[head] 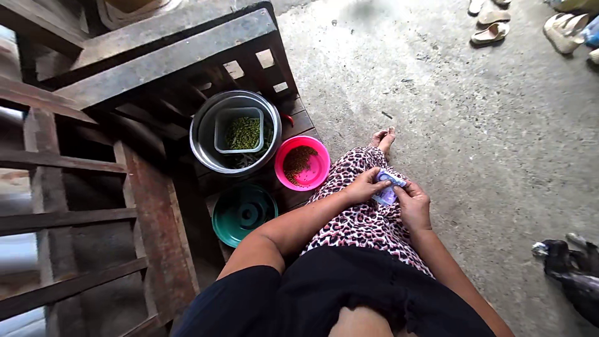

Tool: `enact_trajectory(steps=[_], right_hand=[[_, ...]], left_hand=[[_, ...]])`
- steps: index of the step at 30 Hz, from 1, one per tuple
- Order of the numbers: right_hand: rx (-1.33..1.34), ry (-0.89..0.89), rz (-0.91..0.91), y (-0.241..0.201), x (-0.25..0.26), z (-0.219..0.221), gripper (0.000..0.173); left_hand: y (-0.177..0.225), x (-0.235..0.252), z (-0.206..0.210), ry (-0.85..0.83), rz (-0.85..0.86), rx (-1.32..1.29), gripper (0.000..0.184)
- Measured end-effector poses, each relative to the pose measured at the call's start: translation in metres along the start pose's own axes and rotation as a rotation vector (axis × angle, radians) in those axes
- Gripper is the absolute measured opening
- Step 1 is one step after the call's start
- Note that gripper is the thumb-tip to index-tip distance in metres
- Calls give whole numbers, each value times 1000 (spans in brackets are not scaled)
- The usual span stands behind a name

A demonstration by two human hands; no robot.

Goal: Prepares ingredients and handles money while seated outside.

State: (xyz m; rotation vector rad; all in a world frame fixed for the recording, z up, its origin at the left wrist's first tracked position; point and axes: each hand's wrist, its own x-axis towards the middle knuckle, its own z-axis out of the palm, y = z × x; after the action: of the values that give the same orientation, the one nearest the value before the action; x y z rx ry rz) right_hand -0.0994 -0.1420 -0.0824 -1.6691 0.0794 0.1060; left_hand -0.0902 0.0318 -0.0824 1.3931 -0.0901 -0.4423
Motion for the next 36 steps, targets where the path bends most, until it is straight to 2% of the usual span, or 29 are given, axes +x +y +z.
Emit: enact_trajectory(steps=[3,6,8,10,11,12,14,15,19,22,25,27,29,33,36], right_hand=[[15,-33,-77,-10,-1,6,10],[32,-108,-179,-25,1,18,12],[60,-172,-236,-39,5,30,13],[77,-264,-287,-55,9,44,14],[82,-310,-303,-63,9,51,14],[93,-352,-316,-69,9,59,14],[93,-422,-353,-79,8,72,14],[92,-452,-375,-83,7,77,14],[67,-584,-387,-94,0,89,14],[-123,-724,-296,-92,-11,93,19],[-329,-1088,-312,-85,-25,95,25],[-418,-1428,-371,-90,-38,94,34],[-453,-1615,-466,-99,-49,86,33],[-474,-1568,-633,-106,-59,66,35],[-492,-1527,-712,-110,-66,62,37]], left_hand=[[6,-8,-5,17,-46,-222,23],[16,-24,-13,74,-79,-499,40],[17,-34,-26,53,-15,-645,41],[16,-42,-44,-76,120,-723,54],[21,-48,-52,-118,157,-676,64],[29,-55,-59,-132,177,-596,66],[51,-73,-66,-68,165,-421,44],[59,-81,-69,-32,166,-328,39],[81,-116,-78,93,256,144,26],[82,-157,-84,260,218,291,21],[69,-203,-88,486,51,397,23],[58,-235,-82,519,-103,481,31],[49,-266,-66,527,-227,541,32],[40,-315,-35,545,-366,440,31],[33,-336,-31,640,-249,235,29]])
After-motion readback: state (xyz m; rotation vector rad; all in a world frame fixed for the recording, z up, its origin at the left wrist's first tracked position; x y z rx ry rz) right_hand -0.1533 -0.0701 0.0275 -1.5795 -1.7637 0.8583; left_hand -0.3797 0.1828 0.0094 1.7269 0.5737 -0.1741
